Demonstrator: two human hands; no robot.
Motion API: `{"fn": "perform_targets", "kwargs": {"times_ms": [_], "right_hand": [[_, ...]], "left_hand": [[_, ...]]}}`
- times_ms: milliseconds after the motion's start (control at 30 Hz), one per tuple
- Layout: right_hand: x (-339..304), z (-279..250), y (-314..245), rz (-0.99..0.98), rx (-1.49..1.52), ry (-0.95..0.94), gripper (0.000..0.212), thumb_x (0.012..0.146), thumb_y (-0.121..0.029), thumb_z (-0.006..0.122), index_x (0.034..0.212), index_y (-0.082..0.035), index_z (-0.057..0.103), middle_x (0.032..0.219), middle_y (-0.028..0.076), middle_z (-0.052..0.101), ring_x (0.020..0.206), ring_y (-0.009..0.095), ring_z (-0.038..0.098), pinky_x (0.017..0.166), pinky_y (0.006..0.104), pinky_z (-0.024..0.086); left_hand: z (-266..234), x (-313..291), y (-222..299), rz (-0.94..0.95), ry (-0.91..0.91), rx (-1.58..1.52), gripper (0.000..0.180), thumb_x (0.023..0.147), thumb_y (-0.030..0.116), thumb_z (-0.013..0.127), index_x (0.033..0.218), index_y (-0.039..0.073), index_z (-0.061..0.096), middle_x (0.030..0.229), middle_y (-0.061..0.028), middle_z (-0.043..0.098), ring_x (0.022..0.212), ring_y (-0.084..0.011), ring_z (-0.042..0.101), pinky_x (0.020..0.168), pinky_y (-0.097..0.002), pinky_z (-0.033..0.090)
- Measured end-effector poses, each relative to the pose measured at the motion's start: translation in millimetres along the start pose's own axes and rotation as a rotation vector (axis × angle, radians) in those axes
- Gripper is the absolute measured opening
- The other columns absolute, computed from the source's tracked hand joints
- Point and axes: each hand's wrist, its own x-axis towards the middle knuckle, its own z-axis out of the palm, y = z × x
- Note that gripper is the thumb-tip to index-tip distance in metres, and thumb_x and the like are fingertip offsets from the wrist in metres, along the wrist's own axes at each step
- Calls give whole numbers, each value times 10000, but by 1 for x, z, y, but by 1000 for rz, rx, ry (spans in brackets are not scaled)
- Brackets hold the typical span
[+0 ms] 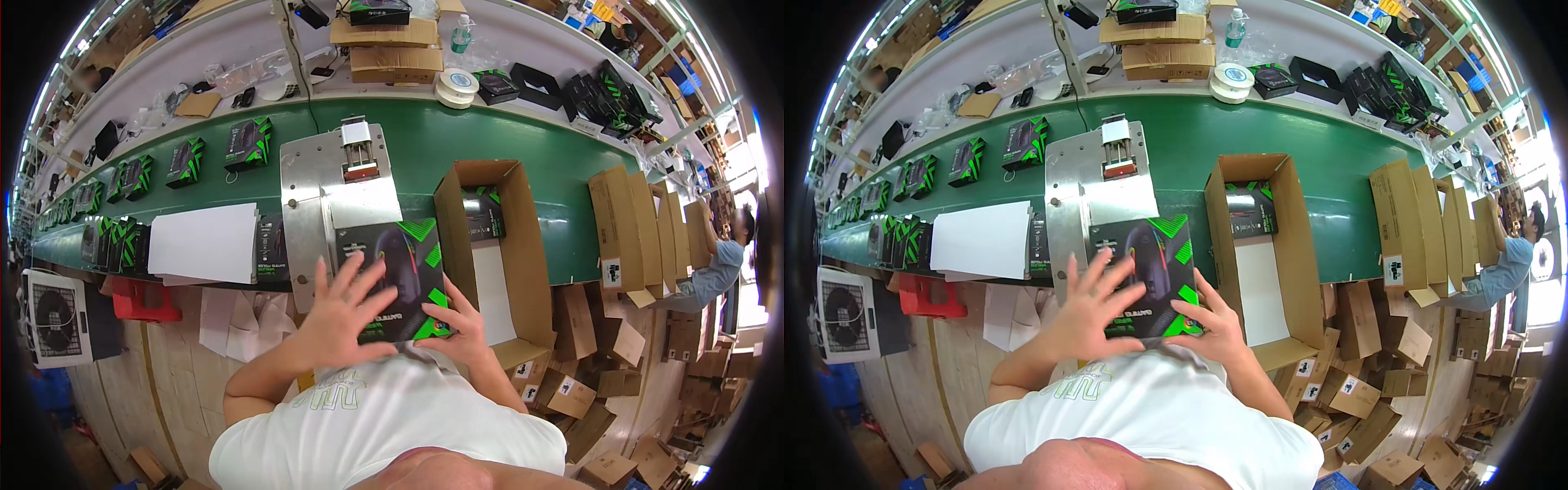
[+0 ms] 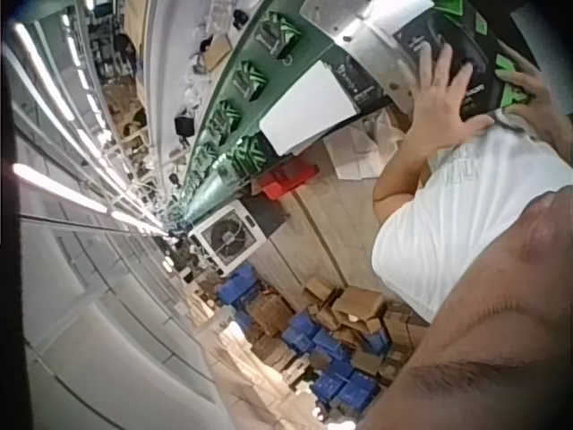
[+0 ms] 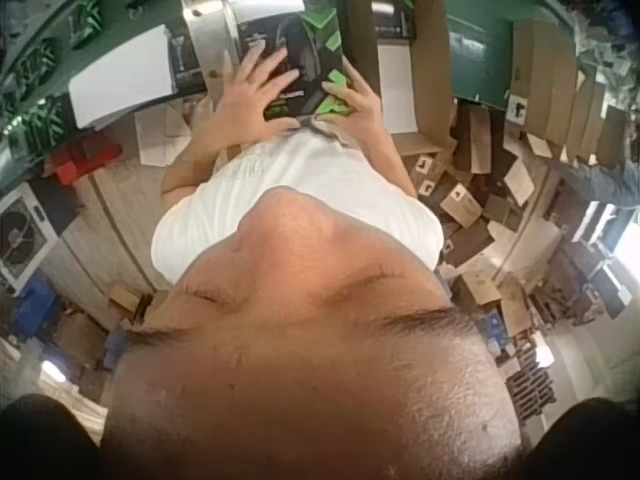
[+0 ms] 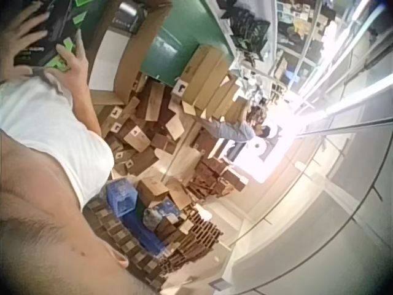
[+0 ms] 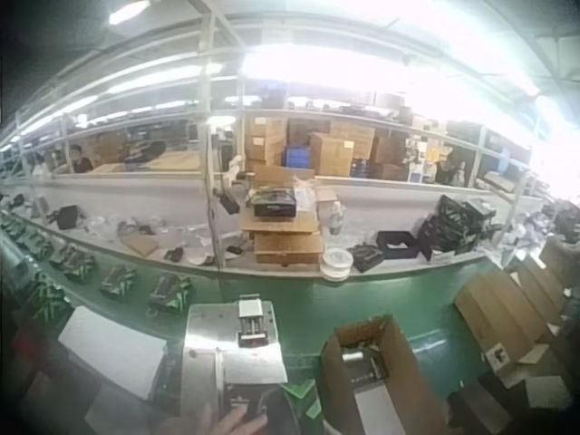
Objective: The person packs gaming mouse boxes into cardboard boxes by taking them from a conveyor belt and placing them inside. They insert paper sheets into filled cardboard boxes, wipe the conveyor belt with a wipe, and replace filled boxes with empty ones to pack more mouse boxes.
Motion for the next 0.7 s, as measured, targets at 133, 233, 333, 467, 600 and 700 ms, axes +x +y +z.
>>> {"fn": "perform_targets", "kwargs": {"times_ms": [133,233,333,467,600,700], "right_hand": [[40,6,-1,69,-169,-39,664,540,-201,936,1155,-109,703,1424,323,426,1205,366,587,917,370,536],[93,12,26,125,-188,33,683,539,-222,935,1166,-99,696,1422,297,450,1092,348,651,901,371,535],[120,12,36,165,-46,-8,702,555,-180,925,1201,-67,672,1453,260,438,1260,328,541,1008,379,460],[74,-7,34,-7,37,-97,587,723,-176,814,1263,-48,623,1489,253,372,1275,332,520,976,389,482],[22,-30,14,384,605,107,637,843,-187,657,1418,-13,445,1504,213,328,1232,312,535,1023,393,444],[10,-31,33,422,686,366,551,923,-222,550,1408,14,433,1427,213,432,1165,280,574,1020,387,446]], "left_hand": [[17,4,-13,8,-46,103,830,696,492,785,1404,163,501,1554,-135,300,1460,-353,209,1068,-741,89],[16,47,-44,-9,113,227,780,700,441,788,1385,183,517,1499,-101,388,1420,-342,289,1075,-696,189],[23,68,-52,-34,203,173,765,704,432,789,1377,182,524,1469,-105,418,1397,-347,321,1052,-670,270],[24,40,4,-107,142,249,709,707,418,787,1341,192,563,1456,-115,440,1379,-338,358,1006,-608,373],[27,10,22,243,-62,188,616,703,334,771,1292,249,612,1486,-118,425,1385,-313,385,1014,-563,402],[26,22,-10,589,-149,53,560,707,235,740,1256,279,637,1501,-113,414,1386,-308,397,1052,-577,374]]}}
